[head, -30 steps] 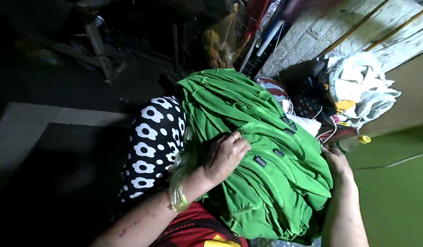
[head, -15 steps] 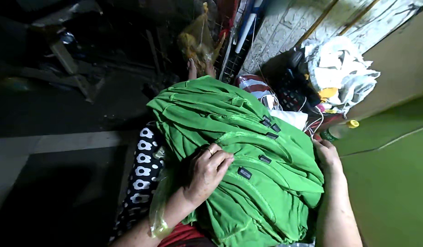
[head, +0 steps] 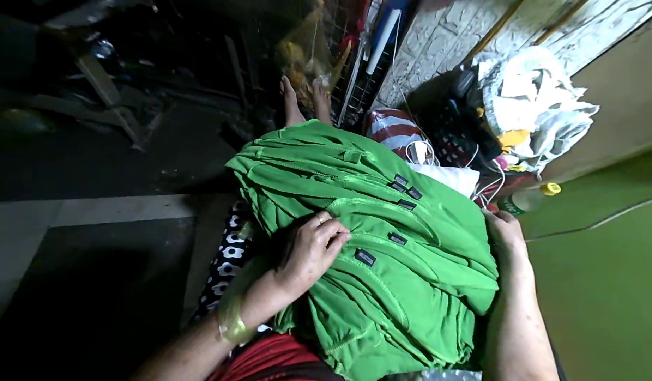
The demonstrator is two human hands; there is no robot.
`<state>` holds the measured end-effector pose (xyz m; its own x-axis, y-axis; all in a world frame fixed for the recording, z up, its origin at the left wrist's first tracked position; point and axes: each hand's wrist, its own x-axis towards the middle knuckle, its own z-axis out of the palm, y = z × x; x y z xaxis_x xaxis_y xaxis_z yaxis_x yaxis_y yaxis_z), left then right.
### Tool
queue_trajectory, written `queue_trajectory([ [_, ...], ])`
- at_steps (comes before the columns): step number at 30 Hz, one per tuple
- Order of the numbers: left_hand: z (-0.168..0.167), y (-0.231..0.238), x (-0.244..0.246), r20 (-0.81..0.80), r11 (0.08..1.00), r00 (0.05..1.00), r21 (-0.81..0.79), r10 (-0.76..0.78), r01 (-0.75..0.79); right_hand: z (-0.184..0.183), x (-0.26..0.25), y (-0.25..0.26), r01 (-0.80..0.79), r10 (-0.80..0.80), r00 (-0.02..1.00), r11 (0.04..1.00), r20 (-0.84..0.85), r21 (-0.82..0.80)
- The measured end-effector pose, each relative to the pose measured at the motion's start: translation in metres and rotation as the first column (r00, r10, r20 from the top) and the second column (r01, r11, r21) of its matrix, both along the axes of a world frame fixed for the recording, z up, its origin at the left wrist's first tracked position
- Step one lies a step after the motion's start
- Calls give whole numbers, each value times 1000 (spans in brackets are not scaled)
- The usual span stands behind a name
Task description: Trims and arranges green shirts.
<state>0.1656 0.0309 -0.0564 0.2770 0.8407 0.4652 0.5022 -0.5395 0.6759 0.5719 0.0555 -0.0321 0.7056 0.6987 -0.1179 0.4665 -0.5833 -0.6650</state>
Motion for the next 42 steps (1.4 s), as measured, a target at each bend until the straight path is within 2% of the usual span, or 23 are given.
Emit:
queue_trajectory([
  [4,31,14,-9,-225,976,951,-94,-211,194,-5,8,-1,-23,23,1000,1000,14,11],
  [7,42,20,-10,-280,946,912,-214,-298,244,-9,13,-4,-3,2,1000,1000,14,13],
  [9,48,27,-14,-232,892,908,-377,-350,248,-12,14,-7,-9,9,1000,1000,13,14],
  [11,48,30,-20,-126,835,933,-497,-338,235,-13,14,-8,-17,16,998,1000,60,16],
  [12,45,28,-23,-66,828,952,-514,-300,225,-11,12,-11,-29,25,995,999,99,37],
  [14,33,16,-29,60,849,979,-489,-197,201,-6,7,-22,-117,77,973,977,219,177],
  [17,8,9,-30,152,912,980,-369,-131,179,21,-26,-46,-378,215,897,828,387,415],
  [19,1,6,-29,159,933,979,-315,-127,173,46,-72,-63,-594,432,801,665,415,454],
  [22,0,7,-32,133,940,976,-276,-171,202,59,-146,-67,-832,820,510,392,262,392],
  [24,-3,6,-30,91,965,983,-197,-160,176,48,-182,-47,-920,926,308,232,218,316],
  [25,-4,5,-28,69,977,988,-151,-142,151,40,-192,-32,-938,943,264,202,205,282],
  [26,-6,4,-26,50,987,992,-100,-118,122,32,-195,-13,-936,951,268,219,154,276],
  [29,-11,5,-23,8,997,997,26,-76,76,12,-181,37,-815,906,416,409,-77,410],
  [30,-11,7,-23,12,997,997,28,-77,77,9,-173,45,-771,898,424,425,-117,473],
  [32,-11,11,-26,43,995,995,-38,-95,97,9,-166,42,-754,925,362,365,-119,546],
  [36,-3,13,-35,94,963,985,-213,-147,164,30,-183,-5,-925,978,200,166,66,343],
  [39,2,10,-36,57,959,989,-242,-139,149,29,-196,-25,-986,929,159,134,335,99],
  [42,1,5,-33,15,971,996,-220,-93,94,23,-202,-29,-991,880,128,129,457,28],
])
